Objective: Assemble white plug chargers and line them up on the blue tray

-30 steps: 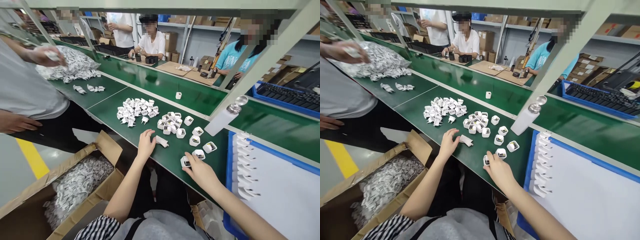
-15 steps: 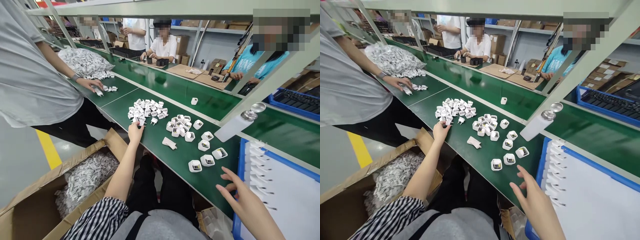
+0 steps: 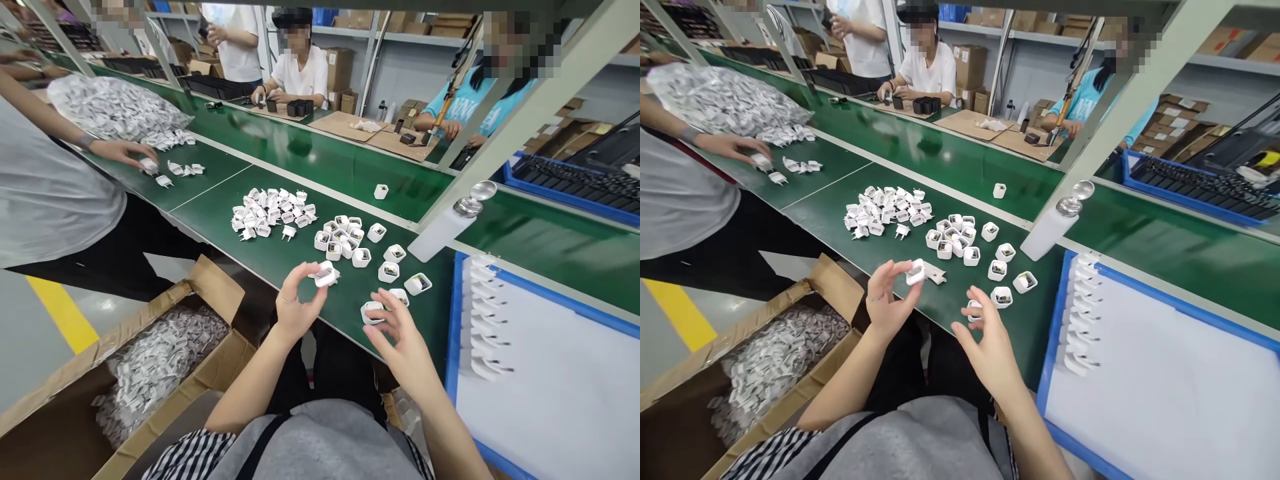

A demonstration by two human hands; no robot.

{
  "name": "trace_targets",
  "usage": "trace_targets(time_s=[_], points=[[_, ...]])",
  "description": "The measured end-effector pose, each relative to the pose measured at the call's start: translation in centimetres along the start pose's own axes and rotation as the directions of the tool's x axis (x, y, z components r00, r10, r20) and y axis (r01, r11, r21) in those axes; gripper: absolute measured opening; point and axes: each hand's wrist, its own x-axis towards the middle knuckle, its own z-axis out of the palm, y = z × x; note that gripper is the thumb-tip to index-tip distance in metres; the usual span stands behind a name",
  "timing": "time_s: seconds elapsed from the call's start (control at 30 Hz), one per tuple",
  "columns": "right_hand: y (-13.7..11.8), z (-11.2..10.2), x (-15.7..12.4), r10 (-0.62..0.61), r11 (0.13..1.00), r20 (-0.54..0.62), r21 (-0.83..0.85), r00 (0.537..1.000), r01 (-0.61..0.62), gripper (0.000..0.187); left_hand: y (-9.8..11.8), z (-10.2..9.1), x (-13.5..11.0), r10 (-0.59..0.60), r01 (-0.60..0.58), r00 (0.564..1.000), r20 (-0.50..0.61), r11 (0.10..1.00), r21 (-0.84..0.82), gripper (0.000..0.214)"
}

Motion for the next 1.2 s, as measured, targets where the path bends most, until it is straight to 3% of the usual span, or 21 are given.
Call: trace_targets(time_s=[0.17,0.3,0.47,0.6,0.73,0.83,0.93,1.03,1.1,1.2], points=[[-0.2,1.3,1.8,0.009,0.880,-0.028,0.474,1.000,0.005,0.035,1.8,0.4,-0.7,0.109,-0.100,0.992,0.065,0.986,-0.131,0.058],[0.2,1.9,2.2,0.026,0.740,0.041,0.671,0.999,-0.047,0.023,2.7,0.8,-1.2,0.157,-0.135,0.980,0.120,0.976,-0.172,0.058],[0.8,1.9,1.8,0.026,0.651,0.023,0.758,0.999,-0.034,0.018,3.7,1.1,-1.7,0.119,-0.081,0.984,0.133,0.962,-0.262,0.064],[1.0,1.5,1.6,0.026,0.637,-0.014,0.771,1.000,-0.006,0.019,4.0,1.4,-2.1,0.031,0.010,0.989,0.143,0.961,-0.277,0.071],[1.2,0.5,1.3,0.047,0.668,-0.035,0.744,0.998,-0.006,0.024,3.7,1.6,-2.4,-0.059,0.124,0.970,0.235,0.954,-0.273,0.061],[1.2,-1.1,1.0,0.073,0.746,-0.138,0.665,0.988,0.038,0.024,3.2,1.9,-2.7,-0.136,0.226,0.914,0.383,0.953,-0.200,0.050],[1.2,-3.4,0.9,0.090,0.805,-0.291,0.584,0.952,0.103,0.021,2.6,2.5,-3.1,-0.245,0.351,0.771,0.588,0.934,-0.071,0.045],[1.4,-4.9,0.9,0.140,0.890,-0.306,0.455,0.942,0.015,0.020,2.2,3.6,-3.9,-0.338,0.436,0.635,0.695,0.899,0.039,0.049],[1.5,-5.1,0.9,0.177,0.928,-0.281,0.367,0.943,-0.064,0.018,2.1,4.4,-4.4,-0.361,0.459,0.601,0.713,0.886,0.062,0.050],[1.6,-4.5,0.9,0.184,0.953,-0.293,0.286,0.938,-0.098,0.015,2.1,5.3,-4.8,-0.376,0.483,0.590,0.714,0.873,0.060,0.048]])
